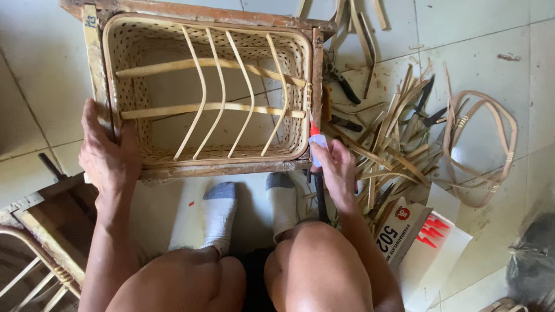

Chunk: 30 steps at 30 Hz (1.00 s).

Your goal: The person assembles a rectangular woven basket by hammering a wooden frame into place, trimming excess material with pliers, and applying glue along the edges. They then insert a woven insert and secure it with a knife.

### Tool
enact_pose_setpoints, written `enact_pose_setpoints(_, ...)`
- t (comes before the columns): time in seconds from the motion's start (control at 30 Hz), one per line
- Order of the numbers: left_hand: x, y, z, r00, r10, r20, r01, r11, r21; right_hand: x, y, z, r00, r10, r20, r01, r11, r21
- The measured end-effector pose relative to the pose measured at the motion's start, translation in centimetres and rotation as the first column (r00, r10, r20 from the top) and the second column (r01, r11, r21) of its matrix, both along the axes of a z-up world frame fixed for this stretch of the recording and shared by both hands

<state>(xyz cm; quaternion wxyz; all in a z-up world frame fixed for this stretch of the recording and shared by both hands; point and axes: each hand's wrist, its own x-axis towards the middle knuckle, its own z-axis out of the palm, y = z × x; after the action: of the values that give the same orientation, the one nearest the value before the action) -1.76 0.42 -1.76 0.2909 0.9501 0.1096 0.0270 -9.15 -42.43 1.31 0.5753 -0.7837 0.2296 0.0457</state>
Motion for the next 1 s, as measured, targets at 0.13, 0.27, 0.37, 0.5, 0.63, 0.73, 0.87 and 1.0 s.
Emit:
enact_pose_setpoints(0.13, 0.3, 0.0, 0.0, 1.000, 0.005, -0.002, -0.005, 1.000, 0.003, -1.5, 0.2, 1.3, 0.996, 0.026, -0.091, -0.031, 0.998, -0.048)
enact_pose_setpoints(0.27, 0.1, 0.0, -0.2, 0.999, -0.023, 0.035, 0.024, 0.999, -0.041, -2.5, 0.3, 1.2, 0.999, 0.027, -0.045, -0.024, 0.997, 0.076)
enact_pose_setpoints(0.37, 0.0, 0.0, -0.3, 0.994, -0.053, 0.097, 0.051, 0.998, 0.026, -2.1, 0.3, 1.0, 0.999, 0.019, -0.045, -0.016, 0.997, 0.079)
enact_pose_setpoints(0.5, 0.2, 0.3, -0.7, 0.999, -0.023, 0.027, 0.024, 1.000, -0.020, -1.9, 0.5, 1.0, 0.995, -0.005, -0.103, 0.006, 1.000, 0.016)
enact_pose_setpoints(0.63, 0.5, 0.5, -0.8, 1.000, -0.015, -0.021, 0.014, 0.999, -0.036, -2.6, 0.6, 1.4, 0.991, -0.006, -0.133, 0.001, 1.000, -0.032)
enact_pose_setpoints(0.73, 0.3, 0.3, -0.7, 0.997, -0.054, 0.057, 0.054, 0.999, 0.000, -3.8, 0.6, 1.6, 0.982, -0.048, -0.185, 0.047, 0.999, -0.010)
enact_pose_setpoints(0.87, -0.1, 0.2, -0.3, 0.996, -0.052, 0.067, 0.052, 0.999, 0.003, -6.3, 0.6, 1.1, 0.973, -0.074, -0.221, 0.077, 0.997, 0.008)
enact_pose_setpoints(1.0, 0.6, -0.4, 0.3, 0.999, -0.005, 0.041, 0.005, 1.000, 0.002, -8.5, 0.5, 1.1, 0.971, -0.113, -0.213, 0.122, 0.992, 0.031)
